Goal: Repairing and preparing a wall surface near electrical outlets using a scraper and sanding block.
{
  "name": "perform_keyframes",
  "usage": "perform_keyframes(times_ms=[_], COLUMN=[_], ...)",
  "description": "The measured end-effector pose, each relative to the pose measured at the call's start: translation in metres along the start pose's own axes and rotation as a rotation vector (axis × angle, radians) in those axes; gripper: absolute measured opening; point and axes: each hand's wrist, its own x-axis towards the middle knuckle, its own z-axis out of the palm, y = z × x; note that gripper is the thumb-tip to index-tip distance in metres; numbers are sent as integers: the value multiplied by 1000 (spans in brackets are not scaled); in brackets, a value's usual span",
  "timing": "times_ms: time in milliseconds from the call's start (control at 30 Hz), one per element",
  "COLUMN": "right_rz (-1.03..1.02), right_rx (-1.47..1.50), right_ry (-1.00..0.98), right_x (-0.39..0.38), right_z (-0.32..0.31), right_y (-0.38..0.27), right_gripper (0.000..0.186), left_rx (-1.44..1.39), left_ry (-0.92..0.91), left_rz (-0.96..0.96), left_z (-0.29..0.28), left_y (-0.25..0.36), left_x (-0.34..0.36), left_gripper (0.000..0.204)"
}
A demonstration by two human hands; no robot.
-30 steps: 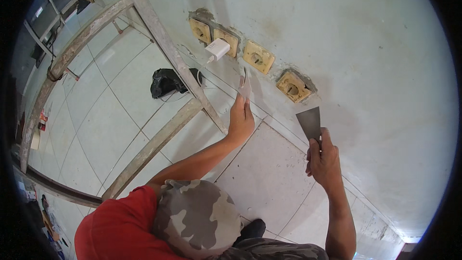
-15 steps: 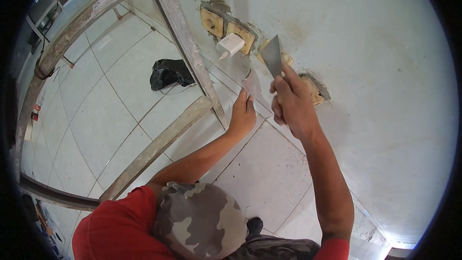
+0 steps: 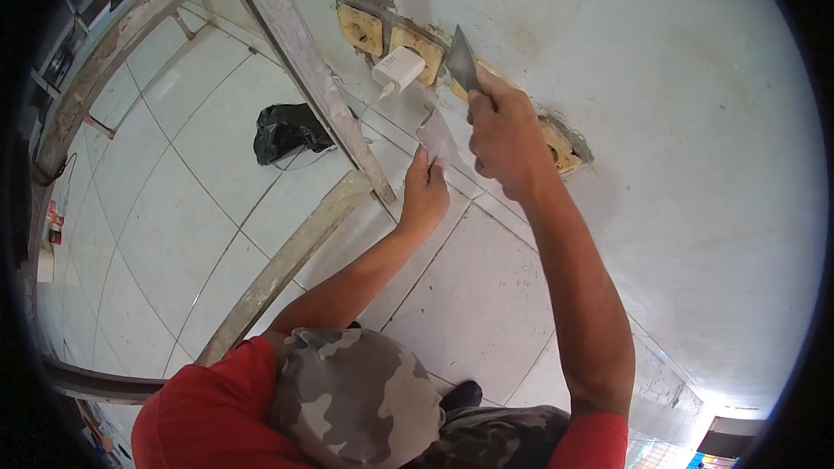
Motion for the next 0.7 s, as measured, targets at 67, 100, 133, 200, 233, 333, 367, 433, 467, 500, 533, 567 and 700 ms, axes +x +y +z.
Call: perform_keyframes(times_ms=[67, 100, 133, 200, 233, 333, 367, 433, 467, 500, 533, 567, 700], right_rz=[0, -4, -23, -38, -30, -6, 9, 43, 84, 84, 73, 61, 65], right_rx=[-12, -10, -33, -62, 26, 95, 75, 68, 57, 58, 62, 65, 132], right_ry=[-9, -15, 16, 50, 24, -34, -72, -51, -31, -36, -3, 32, -47], right_x=[-9, -7, -6, -4, -2, 2, 4, -3, -6, -2, 1, 4, 5], right_z=[-1, 1, -2, -6, -4, -11, -14, -20, -21, -17, -14, -13, -13], right_y=[-12, -9, -2, 6, 6, 9, 9, 5, 5, 5, 8, 11, 15], right_gripper=[33, 33, 32, 32, 32, 32, 31, 29, 28, 28, 26, 25, 27], left_rx=[-14, -30, -36, -14, -15, 3, -1, 0, 12, 23, 21, -15, -1], left_ry=[9, 15, 14, -19, -21, -33, -38, -39, 8, 55, 51, 6, -1], left_rz=[50, 96, 91, 104, 102, -33, -13, 8, 105, 203, 196, 97, 83], left_z=[-5, -8, -6, -5, -7, -9, -9, -8, -6, -5, -5, -7, -10], left_y=[-4, -7, -2, 7, 6, 4, 3, 2, 3, 3, 7, 11, 12], left_x=[5, 8, 6, 5, 6, 7, 8, 9, 9, 10, 8, 9, 12], left_gripper=[37, 39, 39, 40, 40, 40, 40, 40, 39, 38, 38, 38, 37])
